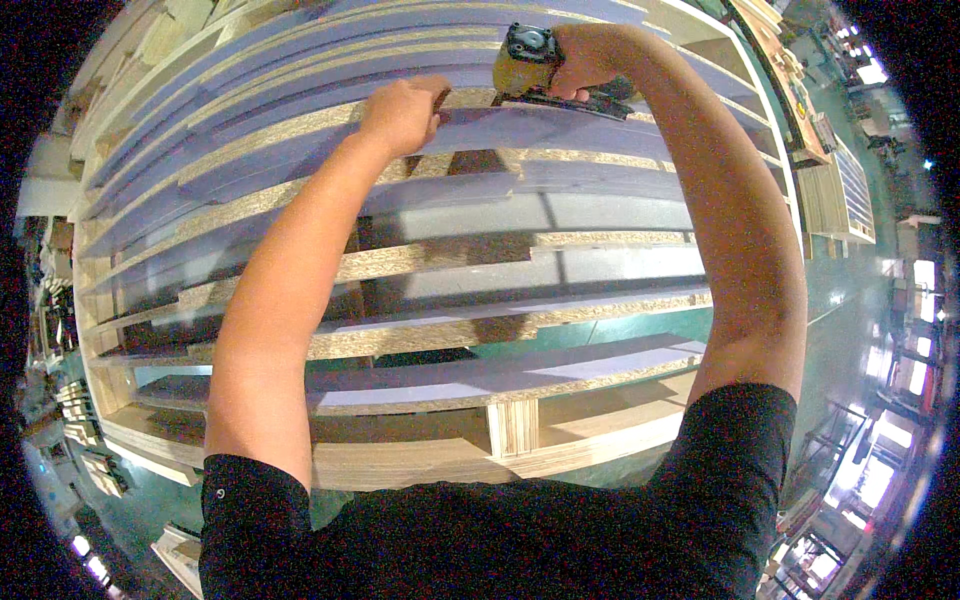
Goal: The person assembles a wooden furniture frame by attaching light-colored wooden slats to a purple slatted base. They use a pneumatic nail gun to secure the pieces, frequently walking to retrieve materials and repositioning the large frame on the workshop floor.
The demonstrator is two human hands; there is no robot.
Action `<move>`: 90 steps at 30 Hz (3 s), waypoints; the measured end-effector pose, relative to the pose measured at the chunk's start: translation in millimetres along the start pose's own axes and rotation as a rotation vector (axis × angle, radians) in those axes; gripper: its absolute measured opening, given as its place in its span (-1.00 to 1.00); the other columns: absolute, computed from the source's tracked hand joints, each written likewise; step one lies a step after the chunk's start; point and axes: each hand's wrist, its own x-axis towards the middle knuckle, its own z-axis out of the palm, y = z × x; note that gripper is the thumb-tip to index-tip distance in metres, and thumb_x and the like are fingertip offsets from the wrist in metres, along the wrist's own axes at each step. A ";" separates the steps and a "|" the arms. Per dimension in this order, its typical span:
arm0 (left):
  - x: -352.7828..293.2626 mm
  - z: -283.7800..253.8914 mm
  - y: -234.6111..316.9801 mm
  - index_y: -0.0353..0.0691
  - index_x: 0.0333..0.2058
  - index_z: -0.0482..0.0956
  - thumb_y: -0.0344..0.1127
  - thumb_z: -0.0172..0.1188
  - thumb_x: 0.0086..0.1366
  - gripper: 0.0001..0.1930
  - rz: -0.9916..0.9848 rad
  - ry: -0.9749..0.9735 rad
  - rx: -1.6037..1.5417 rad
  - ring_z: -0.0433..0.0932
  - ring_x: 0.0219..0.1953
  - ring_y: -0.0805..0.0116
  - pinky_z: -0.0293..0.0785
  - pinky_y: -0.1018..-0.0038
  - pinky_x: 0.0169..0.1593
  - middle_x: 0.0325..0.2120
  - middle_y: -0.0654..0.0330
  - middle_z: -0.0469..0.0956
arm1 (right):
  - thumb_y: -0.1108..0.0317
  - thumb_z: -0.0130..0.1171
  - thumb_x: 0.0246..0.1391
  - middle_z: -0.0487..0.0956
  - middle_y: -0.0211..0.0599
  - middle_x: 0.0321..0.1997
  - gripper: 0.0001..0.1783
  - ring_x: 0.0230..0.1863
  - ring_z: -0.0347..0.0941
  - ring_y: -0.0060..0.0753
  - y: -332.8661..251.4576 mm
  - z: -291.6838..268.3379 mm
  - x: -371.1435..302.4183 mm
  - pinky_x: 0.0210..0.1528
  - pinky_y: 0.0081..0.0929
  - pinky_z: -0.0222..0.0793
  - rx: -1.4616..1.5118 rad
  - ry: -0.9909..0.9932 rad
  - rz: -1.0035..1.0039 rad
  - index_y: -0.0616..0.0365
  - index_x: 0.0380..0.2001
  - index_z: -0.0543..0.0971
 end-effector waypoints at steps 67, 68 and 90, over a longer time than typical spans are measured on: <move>-205.6 -102.5 -386.2 -0.03 -0.06 0.63 -0.12 0.33 0.21 -0.66 -0.095 0.050 -0.150 0.64 -0.05 -0.02 0.33 -0.16 0.09 -0.18 0.15 0.69 | 0.30 0.33 -0.11 0.67 -0.41 -0.51 -0.68 -0.42 0.58 -0.51 -445.9 10.6 228.8 -0.31 -0.42 0.47 -0.257 -0.095 -0.078 0.10 -0.22 0.69; -203.0 -102.4 -381.7 -0.03 -0.06 0.63 -0.12 0.33 0.21 -0.67 -0.078 0.050 -0.144 0.63 -0.04 -0.02 0.32 -0.16 0.10 -0.18 0.14 0.69 | 0.31 0.33 -0.11 0.68 -0.42 -0.49 -0.67 -0.42 0.58 -0.50 -429.1 11.6 233.6 -0.30 -0.44 0.47 -0.203 -0.121 -0.092 0.12 -0.20 0.68; -182.3 -126.5 -360.6 0.06 0.23 0.43 -0.06 0.36 0.22 -0.40 0.088 0.193 -0.201 0.49 0.21 0.12 0.24 0.09 0.27 0.15 0.15 0.55 | 0.41 0.42 0.04 0.64 -0.32 -0.39 -0.75 -0.48 0.52 -0.52 -333.6 225.1 -305.2 -0.47 -0.46 0.45 1.117 0.261 0.373 0.26 -0.22 0.63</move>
